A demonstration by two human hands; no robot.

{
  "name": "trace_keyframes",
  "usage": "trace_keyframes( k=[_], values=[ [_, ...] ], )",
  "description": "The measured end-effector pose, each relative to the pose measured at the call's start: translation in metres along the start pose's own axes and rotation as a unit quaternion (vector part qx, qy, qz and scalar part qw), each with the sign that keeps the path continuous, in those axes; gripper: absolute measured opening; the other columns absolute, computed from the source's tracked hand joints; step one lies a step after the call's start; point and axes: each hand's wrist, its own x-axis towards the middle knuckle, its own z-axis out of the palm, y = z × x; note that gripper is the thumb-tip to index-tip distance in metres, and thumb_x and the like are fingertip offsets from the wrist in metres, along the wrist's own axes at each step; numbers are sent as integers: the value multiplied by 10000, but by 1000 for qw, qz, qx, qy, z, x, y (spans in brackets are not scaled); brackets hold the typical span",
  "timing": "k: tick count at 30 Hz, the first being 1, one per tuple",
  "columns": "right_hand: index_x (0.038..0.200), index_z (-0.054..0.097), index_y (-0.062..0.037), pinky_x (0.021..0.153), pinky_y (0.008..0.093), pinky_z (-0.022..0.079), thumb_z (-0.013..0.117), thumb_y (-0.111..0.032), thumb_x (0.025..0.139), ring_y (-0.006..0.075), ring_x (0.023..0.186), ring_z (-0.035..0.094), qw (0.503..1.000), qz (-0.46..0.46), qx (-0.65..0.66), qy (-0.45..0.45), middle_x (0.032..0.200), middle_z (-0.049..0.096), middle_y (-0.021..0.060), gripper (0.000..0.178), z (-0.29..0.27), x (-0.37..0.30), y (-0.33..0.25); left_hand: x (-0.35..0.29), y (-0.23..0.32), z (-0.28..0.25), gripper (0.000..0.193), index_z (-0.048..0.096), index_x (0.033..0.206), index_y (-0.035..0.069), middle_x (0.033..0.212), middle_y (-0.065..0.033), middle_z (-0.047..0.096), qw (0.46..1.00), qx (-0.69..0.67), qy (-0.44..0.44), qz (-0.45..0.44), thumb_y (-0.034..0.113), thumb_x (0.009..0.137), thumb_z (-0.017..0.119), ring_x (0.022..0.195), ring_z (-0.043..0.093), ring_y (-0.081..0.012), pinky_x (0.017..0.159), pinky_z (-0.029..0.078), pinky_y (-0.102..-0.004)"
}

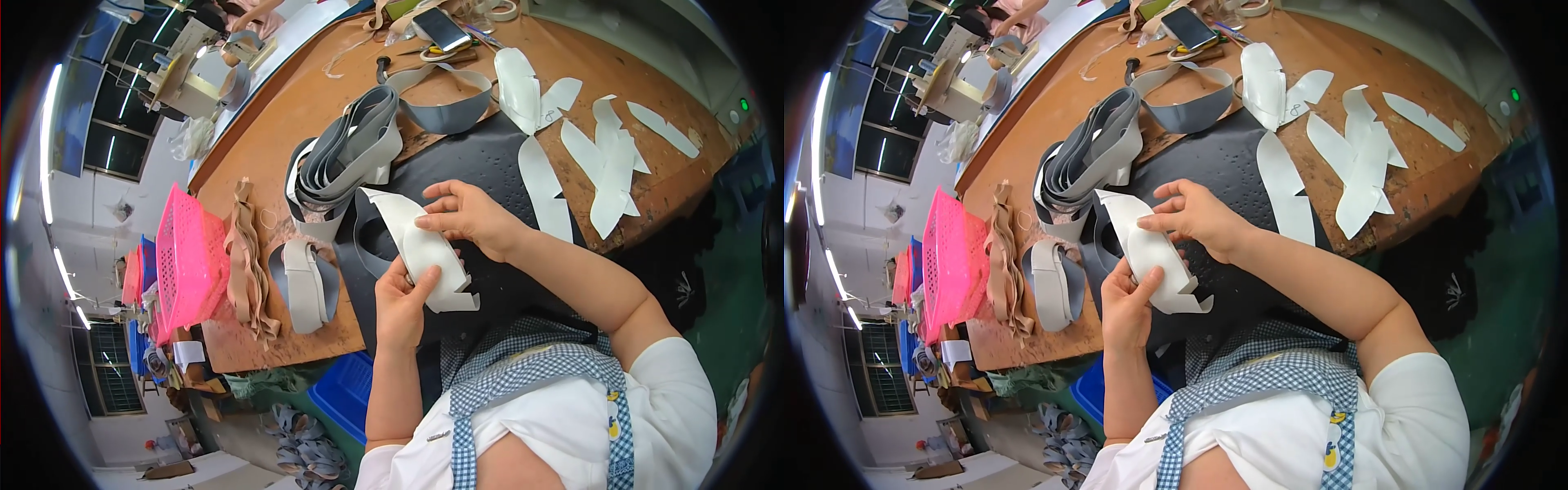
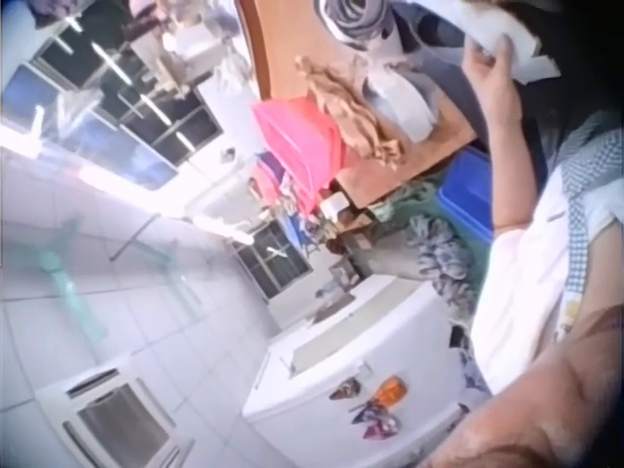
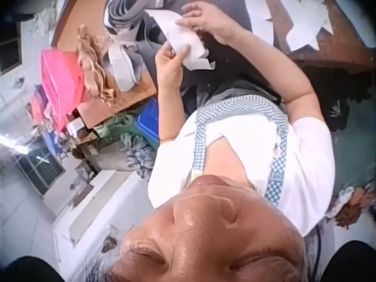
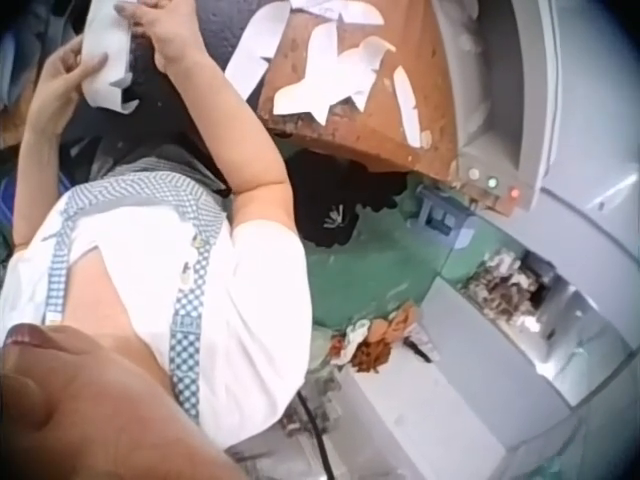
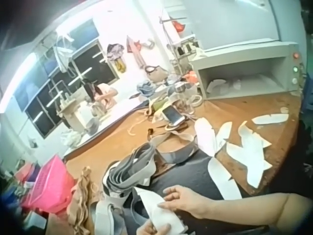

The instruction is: Applying lining and reinforcement strips to shoe upper components at a factory workbench.

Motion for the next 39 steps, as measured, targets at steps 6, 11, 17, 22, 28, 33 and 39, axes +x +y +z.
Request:
trace_keyframes(
  k=[6,11,17,22,28,33,39],
  values=[
    [1249,420,48,712,302,532,745,-76,792,131,751,626,996,-59,-67,-3,820,639,64,574,-7,9,-5,-2,-1,-6,241,616,1069,-66,914,-103,695,993,90,72,15,50,869,682,777,647,-106,684,508,-233],
    [1288,396,3,848,374,526,705,-47,793,222,881,659,915,-206,-316,145,947,656,110,585,-12,-4,-13,0,29,-22,132,660,869,-24,700,-53,682,958,272,87,34,67,812,736,584,615,-106,538,459,-241],
    [1360,416,-28,1036,423,402,644,56,709,292,1077,594,743,-334,-526,-244,1160,588,161,695,10,-32,-38,3,59,18,297,642,960,36,864,-115,636,701,604,56,375,137,718,782,812,605,-293,687,484,-377],
    [1213,564,-31,818,344,508,580,104,721,198,883,609,878,-222,-392,-160,1004,597,95,511,-29,-33,-28,-34,18,13,217,634,785,-20,630,-47,586,920,350,169,48,167,885,679,565,556,-108,520,429,-268],
    [1137,601,27,821,312,526,638,-45,868,182,963,644,877,-287,-375,-89,1040,635,122,281,-22,-42,-21,-60,-38,-17,384,620,758,-20,599,-57,597,954,216,163,-130,275,989,529,476,525,-84,450,400,-207],
    [760,698,35,629,369,531,622,-421,876,313,635,665,769,-161,-615,-63,634,638,188,476,32,5,-20,-42,-36,-47,405,628,943,-5,678,-85,637,963,84,227,-119,347,1021,443,486,553,-95,445,468,-206],
    [805,692,37,716,417,547,626,-343,829,375,733,677,718,-155,-665,-138,754,663,225,387,53,44,9,-42,-31,-39,326,516,1202,-23,990,-98,644,967,92,213,-101,204,974,566,801,637,-139,622,542,-241]
  ],
)
